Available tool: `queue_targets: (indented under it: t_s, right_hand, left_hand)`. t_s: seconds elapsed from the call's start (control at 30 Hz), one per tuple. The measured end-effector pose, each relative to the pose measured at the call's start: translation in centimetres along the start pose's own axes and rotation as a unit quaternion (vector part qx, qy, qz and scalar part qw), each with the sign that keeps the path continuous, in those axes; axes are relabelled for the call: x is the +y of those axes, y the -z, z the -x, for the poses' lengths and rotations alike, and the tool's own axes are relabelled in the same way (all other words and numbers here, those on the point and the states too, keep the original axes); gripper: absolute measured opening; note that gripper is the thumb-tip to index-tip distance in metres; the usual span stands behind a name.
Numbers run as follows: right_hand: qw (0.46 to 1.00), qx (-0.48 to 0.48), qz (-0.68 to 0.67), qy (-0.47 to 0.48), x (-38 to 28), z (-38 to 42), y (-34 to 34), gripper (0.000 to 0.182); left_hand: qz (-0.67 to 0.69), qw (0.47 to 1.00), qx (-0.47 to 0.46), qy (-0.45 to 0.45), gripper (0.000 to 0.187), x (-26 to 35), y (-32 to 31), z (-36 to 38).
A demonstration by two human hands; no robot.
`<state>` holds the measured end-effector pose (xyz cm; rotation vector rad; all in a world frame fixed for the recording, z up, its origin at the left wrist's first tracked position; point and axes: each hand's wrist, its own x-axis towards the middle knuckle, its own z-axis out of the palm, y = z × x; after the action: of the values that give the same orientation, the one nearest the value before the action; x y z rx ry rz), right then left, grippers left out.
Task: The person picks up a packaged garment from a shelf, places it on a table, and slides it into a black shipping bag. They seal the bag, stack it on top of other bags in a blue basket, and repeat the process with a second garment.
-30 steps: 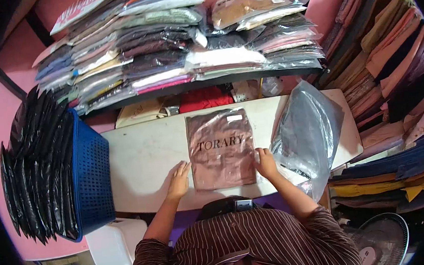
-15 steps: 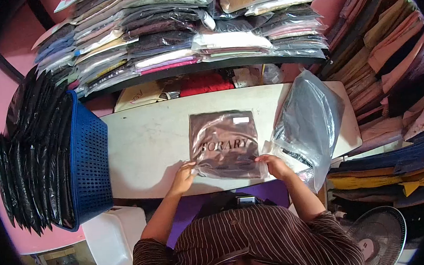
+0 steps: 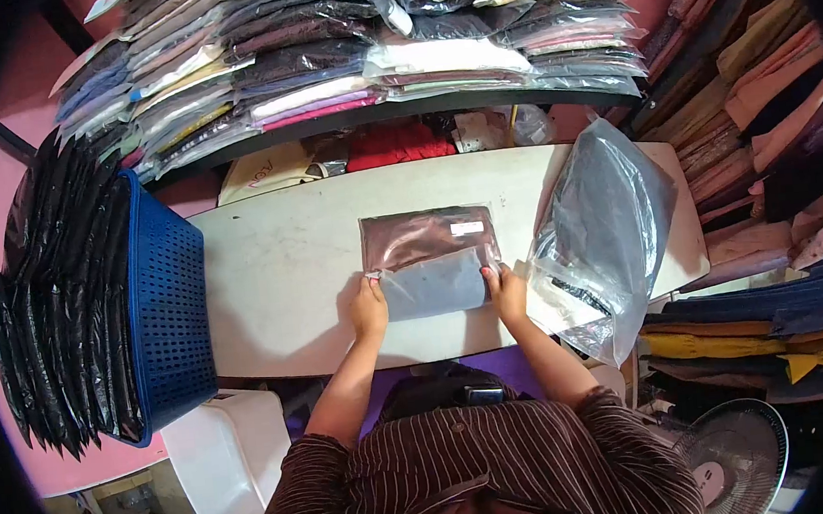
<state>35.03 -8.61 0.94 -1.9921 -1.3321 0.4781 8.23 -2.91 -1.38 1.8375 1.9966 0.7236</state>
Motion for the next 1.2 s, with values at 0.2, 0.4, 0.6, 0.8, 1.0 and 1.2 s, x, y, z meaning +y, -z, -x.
queue_targets:
  t_s: [0.2, 0.4, 0.6, 0.8, 1.0, 1.2]
  right_hand:
    - [0.995, 0.007, 0.05, -0.08, -0.1, -0.3, -1.0, 0.025]
    - [0.994, 0.099, -0.039, -0.005, 0.9, 0.4, -0.9, 0.034]
    - [0.907, -0.118, 0.202, 0.349, -6.4, -1.0, -0.2, 0.053]
    - [0.945, -0.136, 0.232, 0.186, -2.2, -2.4, -0.3, 0.06]
    - [0.953, -0.149, 0.195, 0.177, 0.8, -3.3, -0.4, 0.055]
    - [0.952, -0.164, 0.198, 0.17, 1.3, -3.6, -0.8, 0.053]
  left_hand:
    - [0.052, 0.994, -0.071, 0.061, 0.028, 0.9, 1.8, -0.2]
    - [-0.1, 0.981, 0.025, -0.165, 0.046, 4.9, 4.3, 2.2]
    - [-0.121, 0.939, -0.123, -0.298, 0.061, 6.9, 2.5, 0.6]
    - [-0.043, 0.936, -0.211, -0.277, 0.07, 4.6, 2.6, -0.8]
    - [-0.075, 0.937, -0.213, -0.266, 0.072, 4.1, 2.1, -1.1]
    - [-0.082, 0.938, -0.178, -0.287, 0.065, 4.2, 1.8, -1.6]
